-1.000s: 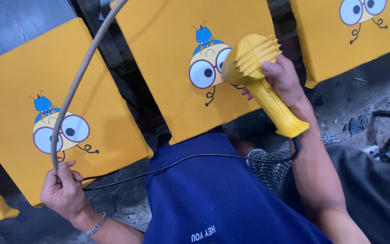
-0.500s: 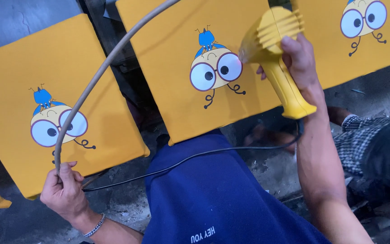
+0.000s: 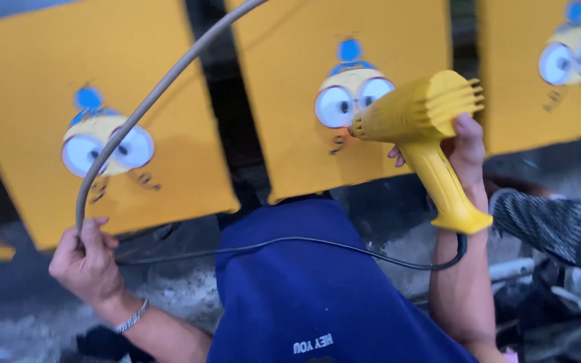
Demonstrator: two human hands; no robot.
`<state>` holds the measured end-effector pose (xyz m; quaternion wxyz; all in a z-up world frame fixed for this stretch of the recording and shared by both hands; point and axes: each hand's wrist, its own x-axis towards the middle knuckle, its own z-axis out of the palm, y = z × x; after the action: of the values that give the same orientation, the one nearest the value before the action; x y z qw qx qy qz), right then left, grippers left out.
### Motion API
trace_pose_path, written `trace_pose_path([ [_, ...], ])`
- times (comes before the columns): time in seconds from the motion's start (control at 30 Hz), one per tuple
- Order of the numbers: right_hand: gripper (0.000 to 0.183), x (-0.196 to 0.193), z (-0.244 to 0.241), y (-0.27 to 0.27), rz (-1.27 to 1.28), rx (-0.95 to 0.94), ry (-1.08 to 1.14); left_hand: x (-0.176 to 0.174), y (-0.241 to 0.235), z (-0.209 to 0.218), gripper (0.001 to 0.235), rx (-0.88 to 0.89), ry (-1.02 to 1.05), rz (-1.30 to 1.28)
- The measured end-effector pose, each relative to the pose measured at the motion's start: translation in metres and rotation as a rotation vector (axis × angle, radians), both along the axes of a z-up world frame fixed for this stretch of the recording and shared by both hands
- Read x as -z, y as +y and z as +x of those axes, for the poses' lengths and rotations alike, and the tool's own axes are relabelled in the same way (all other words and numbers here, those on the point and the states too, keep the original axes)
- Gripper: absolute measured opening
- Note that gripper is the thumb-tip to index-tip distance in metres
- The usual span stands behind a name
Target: Using a heat gun to dry ink on printed fabric panels
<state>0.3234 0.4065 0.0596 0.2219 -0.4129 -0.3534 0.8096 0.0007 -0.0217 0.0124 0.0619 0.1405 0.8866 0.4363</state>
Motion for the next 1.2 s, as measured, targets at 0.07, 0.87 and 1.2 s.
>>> trace_pose_path([
  [0.07, 0.085, 0.01, -0.03, -0.019, -0.086, -0.061, 0.127, -0.006, -0.017, -0.012, 0.025, -0.066, 0.024, 0.011],
  [0.87, 0.054, 0.059, -0.38, -0.295, 0.286, -0.453, 0.099, 0.018, -0.303, -0.266, 0.026, -0.101, 0.144, 0.232],
  [1.2, 0.049, 0.038, -0.4, -0.301, 0.261, -0.438, -0.047, 0.007, -0.305, -0.292, 0.031, 0.005, 0.164, 0.077],
])
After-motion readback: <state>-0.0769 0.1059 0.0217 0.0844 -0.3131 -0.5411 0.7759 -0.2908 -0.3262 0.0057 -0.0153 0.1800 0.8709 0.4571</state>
